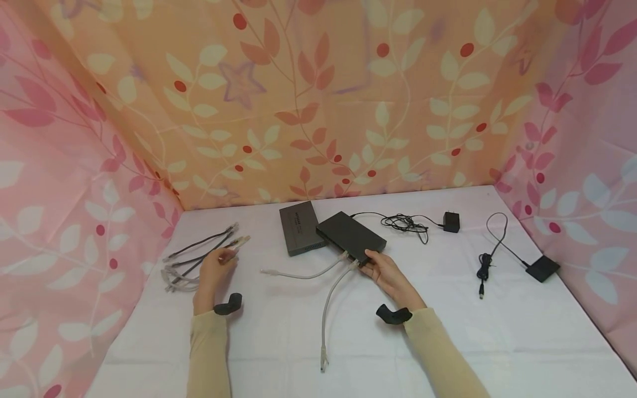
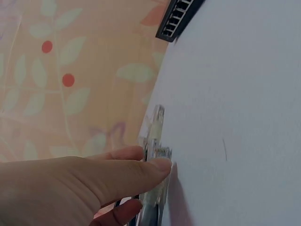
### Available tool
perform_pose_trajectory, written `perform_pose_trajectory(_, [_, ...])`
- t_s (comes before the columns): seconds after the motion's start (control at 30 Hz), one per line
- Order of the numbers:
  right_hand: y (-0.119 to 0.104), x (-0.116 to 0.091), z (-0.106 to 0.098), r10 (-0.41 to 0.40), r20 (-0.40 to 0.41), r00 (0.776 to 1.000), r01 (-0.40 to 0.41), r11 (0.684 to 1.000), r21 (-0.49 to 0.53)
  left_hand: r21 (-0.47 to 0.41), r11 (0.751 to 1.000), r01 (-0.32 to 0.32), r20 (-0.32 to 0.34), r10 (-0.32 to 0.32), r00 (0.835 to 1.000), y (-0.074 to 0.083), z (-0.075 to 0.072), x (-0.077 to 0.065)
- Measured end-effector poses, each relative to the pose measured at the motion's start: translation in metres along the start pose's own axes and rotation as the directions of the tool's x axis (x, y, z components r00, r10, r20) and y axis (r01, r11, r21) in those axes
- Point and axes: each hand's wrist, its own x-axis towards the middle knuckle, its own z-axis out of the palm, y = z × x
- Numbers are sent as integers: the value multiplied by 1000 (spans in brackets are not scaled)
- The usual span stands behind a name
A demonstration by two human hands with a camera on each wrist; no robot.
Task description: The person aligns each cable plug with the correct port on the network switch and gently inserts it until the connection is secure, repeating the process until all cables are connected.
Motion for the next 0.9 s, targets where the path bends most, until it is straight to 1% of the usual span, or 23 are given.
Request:
perform_pose_trajectory(0.17, [0,0,0,-2,-1,1000,2,1000,-9,38,999,24,8,-25,1000,-5,-3,-2])
perform_pose_trajectory(0.27, [0,0,-1,-4,1,1000,4,1000,-16,42,999,31,8,-32,999,-5,-4,-3])
perform_pose_trajectory(0.6, [-1,-1,0,6,-11,1000,-6,1000,-8,14,1000,18,-23,-17,1000,-2,-8,-5])
perform_pose_trajectory(0.77, [-1,-1,1,9,-10,1000,-10,1000,-5,-13,1000,21,-18,-21,1000,1,-9,-4])
perform_pose_trajectory(0.9, [-2,-1,1,15,-9,1000,-15,1000,7,-6,1000,17,-15,-17,1000,3,-12,-4])
